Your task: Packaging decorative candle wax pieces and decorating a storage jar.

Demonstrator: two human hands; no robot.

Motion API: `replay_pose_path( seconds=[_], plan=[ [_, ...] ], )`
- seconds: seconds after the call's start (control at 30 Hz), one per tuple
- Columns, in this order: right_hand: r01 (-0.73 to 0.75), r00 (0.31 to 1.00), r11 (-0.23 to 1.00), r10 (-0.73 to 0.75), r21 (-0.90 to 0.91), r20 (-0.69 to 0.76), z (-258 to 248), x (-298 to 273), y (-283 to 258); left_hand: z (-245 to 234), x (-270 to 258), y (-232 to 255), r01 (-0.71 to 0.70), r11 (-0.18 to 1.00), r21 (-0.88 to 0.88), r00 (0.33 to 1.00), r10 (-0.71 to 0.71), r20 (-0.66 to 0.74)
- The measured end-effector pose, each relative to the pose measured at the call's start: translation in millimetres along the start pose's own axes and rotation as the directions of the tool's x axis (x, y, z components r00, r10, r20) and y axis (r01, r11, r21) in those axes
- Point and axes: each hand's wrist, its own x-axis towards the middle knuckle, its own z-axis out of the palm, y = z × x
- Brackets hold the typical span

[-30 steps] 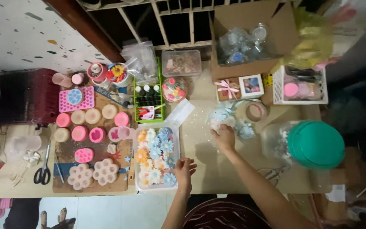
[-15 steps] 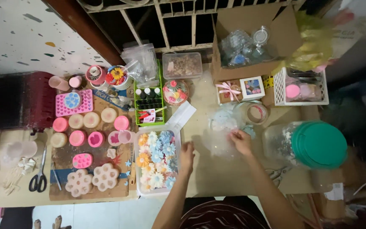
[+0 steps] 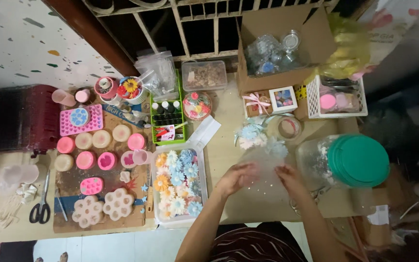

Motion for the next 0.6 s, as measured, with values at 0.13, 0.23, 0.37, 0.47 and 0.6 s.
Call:
replay_pose_path(
  seconds=[0.13, 0.23, 0.37, 0.47, 0.6],
  plan=[
    [0.273, 0.892, 0.727, -0.437, -0.630, -0.118, 52, -54, -49, 79, -28, 35, -0.084, 0.989, 0.121, 0.985, 0.101, -0.141],
    [0.594, 0.736, 0.631, -0.676, -0.500, 0.021, 89, -76, -67, 92, -19, 20, -0.199, 0.792, 0.578, 0.939, 0.322, -0.117],
    [0.540, 0.842, 0.841, -0.539, -0.046, 0.034, 100, -63, -50, 113, -25, 9, -0.468, 0.116, 0.876, 0.781, 0.519, 0.348],
    [0.304, 0.950, 0.943, -0.289, 0.138, -0.120, 106, -76, -75, 113, -42, 8, -0.402, 0.087, 0.911, 0.766, 0.577, 0.283],
    [0.118, 0.993, 0.915, -0.108, 0.387, -0.047, 98, -89, -105, 79, -43, 13, -0.048, -0.016, 0.999, 0.529, 0.848, 0.039]
  ],
)
